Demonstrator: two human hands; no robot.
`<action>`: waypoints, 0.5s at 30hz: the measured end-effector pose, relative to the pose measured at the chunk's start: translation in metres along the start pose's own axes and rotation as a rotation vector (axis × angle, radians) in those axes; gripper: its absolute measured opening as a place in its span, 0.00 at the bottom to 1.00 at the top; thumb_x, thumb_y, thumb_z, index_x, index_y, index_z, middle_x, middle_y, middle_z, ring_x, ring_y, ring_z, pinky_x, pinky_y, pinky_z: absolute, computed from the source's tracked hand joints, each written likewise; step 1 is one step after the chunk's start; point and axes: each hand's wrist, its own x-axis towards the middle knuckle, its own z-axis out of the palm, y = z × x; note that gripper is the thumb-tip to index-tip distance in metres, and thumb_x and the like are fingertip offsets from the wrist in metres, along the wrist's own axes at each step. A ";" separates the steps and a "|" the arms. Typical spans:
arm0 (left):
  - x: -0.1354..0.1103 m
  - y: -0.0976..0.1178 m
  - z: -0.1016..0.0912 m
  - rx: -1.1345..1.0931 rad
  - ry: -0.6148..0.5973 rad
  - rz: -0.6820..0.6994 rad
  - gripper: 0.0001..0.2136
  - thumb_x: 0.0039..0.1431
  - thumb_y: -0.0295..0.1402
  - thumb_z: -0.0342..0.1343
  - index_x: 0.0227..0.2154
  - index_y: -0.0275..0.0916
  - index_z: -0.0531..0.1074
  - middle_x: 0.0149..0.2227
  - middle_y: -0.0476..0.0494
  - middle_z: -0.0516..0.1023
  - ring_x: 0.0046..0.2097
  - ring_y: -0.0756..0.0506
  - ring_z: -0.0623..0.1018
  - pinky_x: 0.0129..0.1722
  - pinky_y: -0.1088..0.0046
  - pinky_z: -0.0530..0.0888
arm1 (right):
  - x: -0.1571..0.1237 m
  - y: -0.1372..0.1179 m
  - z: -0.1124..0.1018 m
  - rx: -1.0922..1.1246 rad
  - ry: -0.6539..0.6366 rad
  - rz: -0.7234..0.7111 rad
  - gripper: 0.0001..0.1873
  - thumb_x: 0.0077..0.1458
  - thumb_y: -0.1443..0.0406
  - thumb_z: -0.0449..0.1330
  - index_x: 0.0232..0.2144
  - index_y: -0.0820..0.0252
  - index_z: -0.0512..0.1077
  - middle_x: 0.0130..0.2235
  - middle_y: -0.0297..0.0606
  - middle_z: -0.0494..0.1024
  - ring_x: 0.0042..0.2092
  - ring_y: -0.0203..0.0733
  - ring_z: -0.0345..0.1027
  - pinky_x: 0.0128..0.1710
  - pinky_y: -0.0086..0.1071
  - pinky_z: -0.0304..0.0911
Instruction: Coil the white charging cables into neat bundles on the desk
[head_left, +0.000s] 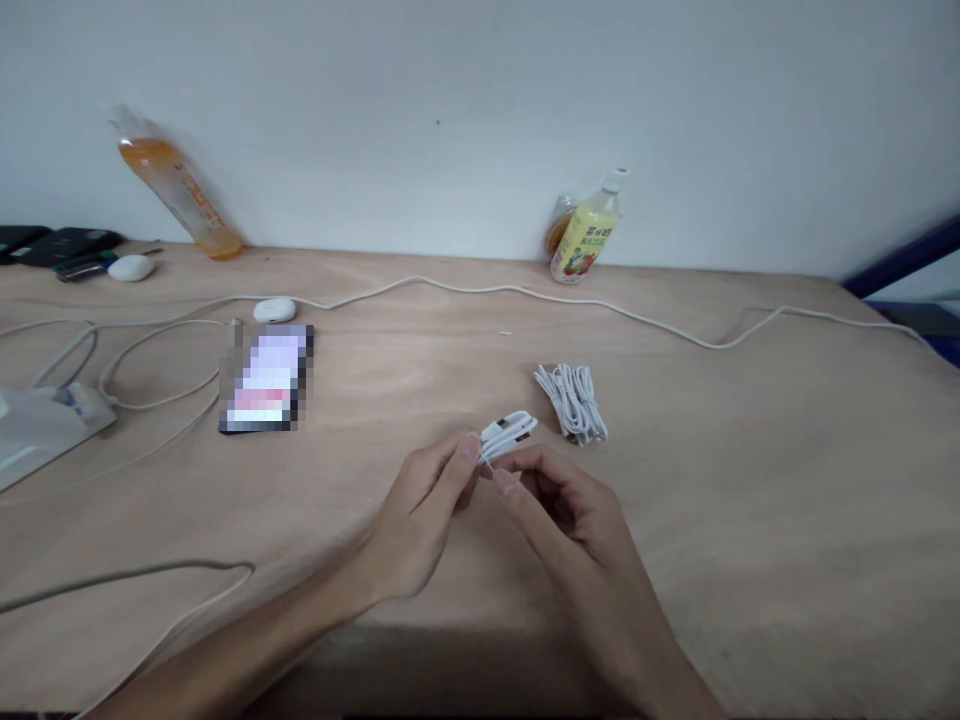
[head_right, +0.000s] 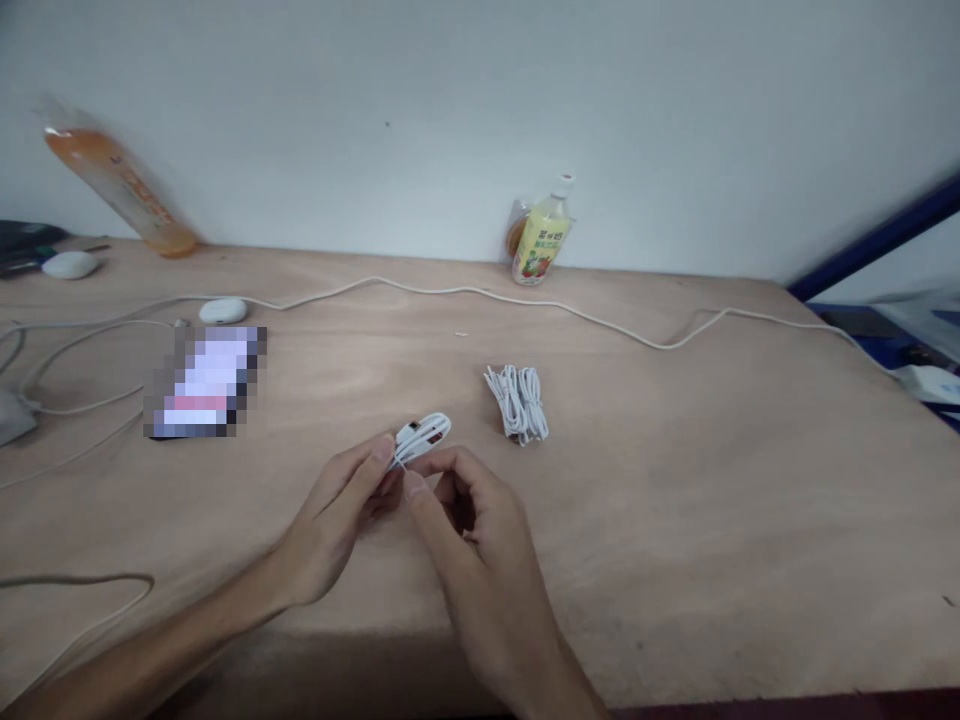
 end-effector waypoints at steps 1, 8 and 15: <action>0.000 0.000 0.001 -0.053 -0.007 -0.019 0.23 0.73 0.56 0.51 0.30 0.41 0.64 0.29 0.52 0.60 0.33 0.48 0.60 0.34 0.69 0.59 | 0.000 0.000 0.000 -0.007 0.003 -0.005 0.12 0.65 0.54 0.64 0.35 0.55 0.81 0.27 0.30 0.71 0.29 0.38 0.63 0.28 0.31 0.62; 0.006 0.002 0.003 -0.443 -0.097 -0.085 0.25 0.66 0.55 0.61 0.26 0.42 0.60 0.25 0.58 0.52 0.26 0.52 0.50 0.26 0.73 0.54 | 0.001 0.000 0.001 0.016 0.057 -0.056 0.11 0.64 0.57 0.65 0.33 0.54 0.82 0.26 0.30 0.72 0.28 0.37 0.63 0.28 0.29 0.62; 0.009 0.007 0.001 -0.529 -0.184 -0.117 0.27 0.67 0.53 0.60 0.23 0.42 0.57 0.22 0.60 0.47 0.23 0.54 0.47 0.23 0.74 0.50 | -0.001 0.001 0.002 0.035 0.152 -0.079 0.12 0.64 0.55 0.66 0.33 0.55 0.80 0.25 0.30 0.71 0.25 0.35 0.60 0.24 0.28 0.59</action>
